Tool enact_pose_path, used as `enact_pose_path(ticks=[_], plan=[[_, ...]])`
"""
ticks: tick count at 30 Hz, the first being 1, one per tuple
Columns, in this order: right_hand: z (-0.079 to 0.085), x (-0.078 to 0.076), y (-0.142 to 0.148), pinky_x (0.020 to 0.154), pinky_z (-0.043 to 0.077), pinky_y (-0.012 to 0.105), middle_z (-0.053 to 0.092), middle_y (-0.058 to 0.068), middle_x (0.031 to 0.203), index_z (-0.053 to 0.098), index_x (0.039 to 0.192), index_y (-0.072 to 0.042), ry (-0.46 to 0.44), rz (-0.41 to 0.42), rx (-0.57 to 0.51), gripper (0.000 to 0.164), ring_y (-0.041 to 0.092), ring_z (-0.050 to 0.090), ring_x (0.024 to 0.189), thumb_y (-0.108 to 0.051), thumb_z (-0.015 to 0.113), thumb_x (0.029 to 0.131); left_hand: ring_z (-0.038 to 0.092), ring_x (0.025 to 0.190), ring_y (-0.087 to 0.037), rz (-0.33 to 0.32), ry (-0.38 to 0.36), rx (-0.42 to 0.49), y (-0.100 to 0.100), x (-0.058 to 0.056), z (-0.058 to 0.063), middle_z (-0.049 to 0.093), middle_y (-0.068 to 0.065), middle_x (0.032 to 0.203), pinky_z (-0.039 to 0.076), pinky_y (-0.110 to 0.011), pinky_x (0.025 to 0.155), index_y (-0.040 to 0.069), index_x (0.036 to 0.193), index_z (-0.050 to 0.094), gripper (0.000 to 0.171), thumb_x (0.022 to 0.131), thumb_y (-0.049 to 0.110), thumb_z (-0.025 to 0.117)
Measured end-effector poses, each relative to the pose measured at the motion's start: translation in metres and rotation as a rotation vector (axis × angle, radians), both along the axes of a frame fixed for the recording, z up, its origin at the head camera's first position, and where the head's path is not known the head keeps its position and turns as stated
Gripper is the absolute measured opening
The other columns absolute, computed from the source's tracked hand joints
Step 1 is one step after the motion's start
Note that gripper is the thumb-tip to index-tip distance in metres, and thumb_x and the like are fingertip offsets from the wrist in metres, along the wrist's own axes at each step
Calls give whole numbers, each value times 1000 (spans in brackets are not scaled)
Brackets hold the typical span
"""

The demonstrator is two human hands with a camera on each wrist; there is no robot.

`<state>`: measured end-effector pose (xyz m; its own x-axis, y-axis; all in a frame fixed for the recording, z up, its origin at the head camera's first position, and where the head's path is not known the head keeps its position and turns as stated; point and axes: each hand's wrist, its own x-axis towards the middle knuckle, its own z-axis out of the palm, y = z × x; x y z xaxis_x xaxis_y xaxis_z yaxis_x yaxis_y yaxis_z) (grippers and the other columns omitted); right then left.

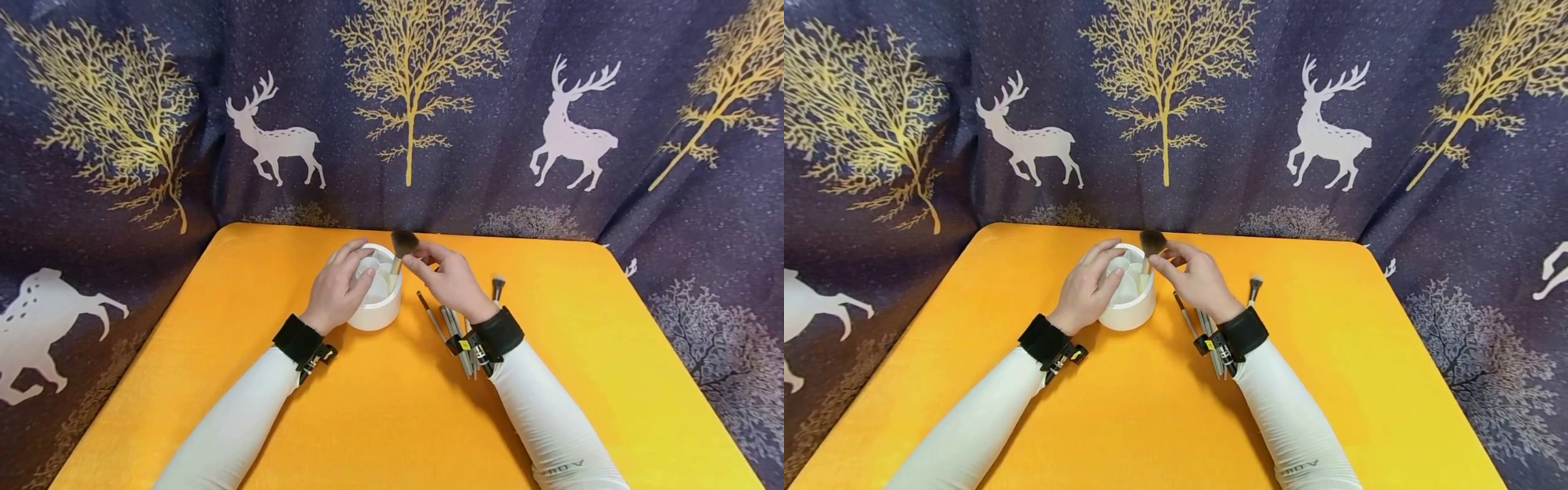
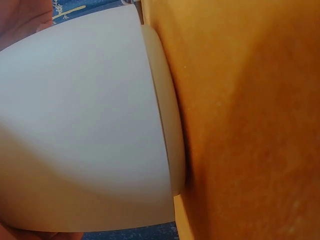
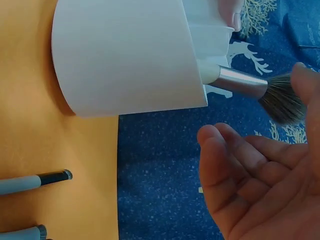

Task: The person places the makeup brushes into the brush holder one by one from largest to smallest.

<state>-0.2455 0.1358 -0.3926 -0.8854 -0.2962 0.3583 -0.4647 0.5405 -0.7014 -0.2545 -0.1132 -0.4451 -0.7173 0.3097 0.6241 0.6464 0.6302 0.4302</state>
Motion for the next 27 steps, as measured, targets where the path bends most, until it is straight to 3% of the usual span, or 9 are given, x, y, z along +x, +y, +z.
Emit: enact_pose_path(ticks=[11, 19, 27], plan=[[0, -3, 9, 65, 51, 34, 63, -10, 106, 59, 132, -19, -24, -22, -23, 56, 11, 57, 92, -61, 54, 94, 39, 134, -16, -1, -1, 5, 0, 0, 0, 43, -2, 149, 41, -43, 101, 16, 135, 57, 52, 103, 51, 36], [0, -8, 23, 78, 49, 36, 61, -8, 109, 58, 133, -15, -12, -73, 24, 58, 12, 56, 97, -59, 53, 95, 39, 134, -19, -9, -1, 7, 0, 0, 0, 43, -4, 149, 42, -46, 100, 15, 134, 58, 52, 102, 51, 38], [-4, -15, 40, 73, 47, 37, 63, -6, 100, 64, 125, -19, 10, -153, 51, 49, 13, 56, 91, -57, 55, 95, 39, 134, -19, 0, -12, 8, 0, 0, -1, 42, -2, 150, 43, -45, 99, 15, 135, 57, 53, 102, 52, 37]])
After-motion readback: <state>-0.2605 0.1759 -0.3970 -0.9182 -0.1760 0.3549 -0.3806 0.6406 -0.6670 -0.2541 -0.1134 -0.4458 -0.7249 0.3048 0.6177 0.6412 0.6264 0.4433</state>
